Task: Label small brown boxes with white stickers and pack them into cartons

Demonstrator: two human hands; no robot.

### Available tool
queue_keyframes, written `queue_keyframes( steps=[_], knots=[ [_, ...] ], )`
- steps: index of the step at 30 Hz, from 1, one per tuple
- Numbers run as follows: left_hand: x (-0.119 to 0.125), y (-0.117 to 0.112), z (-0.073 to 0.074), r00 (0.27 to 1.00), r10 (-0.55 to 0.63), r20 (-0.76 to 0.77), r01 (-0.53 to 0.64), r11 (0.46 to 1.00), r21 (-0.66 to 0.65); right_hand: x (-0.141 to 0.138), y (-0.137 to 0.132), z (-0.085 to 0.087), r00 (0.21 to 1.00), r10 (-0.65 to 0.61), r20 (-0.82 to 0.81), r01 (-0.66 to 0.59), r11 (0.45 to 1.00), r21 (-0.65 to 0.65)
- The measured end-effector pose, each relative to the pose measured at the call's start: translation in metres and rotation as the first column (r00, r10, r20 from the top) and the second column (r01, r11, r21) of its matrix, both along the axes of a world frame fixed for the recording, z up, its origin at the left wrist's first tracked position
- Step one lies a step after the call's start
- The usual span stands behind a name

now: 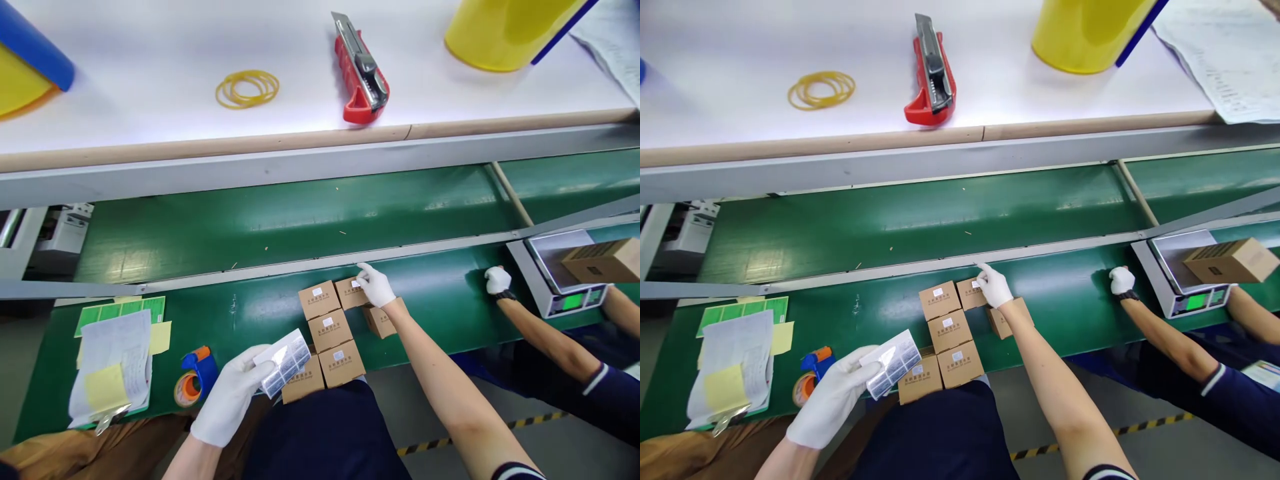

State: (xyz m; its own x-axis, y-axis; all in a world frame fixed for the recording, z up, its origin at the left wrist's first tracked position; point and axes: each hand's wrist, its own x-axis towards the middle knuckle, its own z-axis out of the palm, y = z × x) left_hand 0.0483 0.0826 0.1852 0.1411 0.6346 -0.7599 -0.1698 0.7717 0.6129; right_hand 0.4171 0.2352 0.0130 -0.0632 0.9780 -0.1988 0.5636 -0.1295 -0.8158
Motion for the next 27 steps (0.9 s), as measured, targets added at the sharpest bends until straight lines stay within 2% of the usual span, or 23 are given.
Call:
queue_keyframes(
  steps=[4,10,16,22,24,27],
  knots=[
    [0.005,0.005,0.000,0.998,0.038,0.042,-0.036,0.998,-0.051,-0.001,0.002,-0.014,0.999,0.036,-0.010,-0.036,0.999,-0.001],
    [0.009,0.011,-0.001,0.993,0.098,0.068,-0.092,0.993,-0.078,-0.002,0.003,-0.021,0.997,0.077,0.011,-0.077,0.997,0.006],
    [0.005,0.008,-0.012,0.992,0.083,0.099,-0.071,0.991,-0.116,-0.004,0.006,-0.015,0.997,0.073,0.032,-0.072,0.997,-0.011],
    [0.004,0.010,-0.012,0.994,0.065,0.090,-0.056,0.994,-0.097,-0.022,0.004,-0.003,0.956,0.141,0.256,-0.144,0.990,-0.007],
    [0.003,0.010,-0.011,0.995,0.055,0.087,-0.048,0.995,-0.089,-0.021,0.004,-0.001,0.934,0.087,0.345,-0.101,0.995,0.021],
    [0.002,0.007,-0.011,0.995,0.041,0.090,-0.033,0.996,-0.085,0.000,0.001,0.000,0.898,-0.098,0.430,0.064,0.994,0.092]
  ],
)
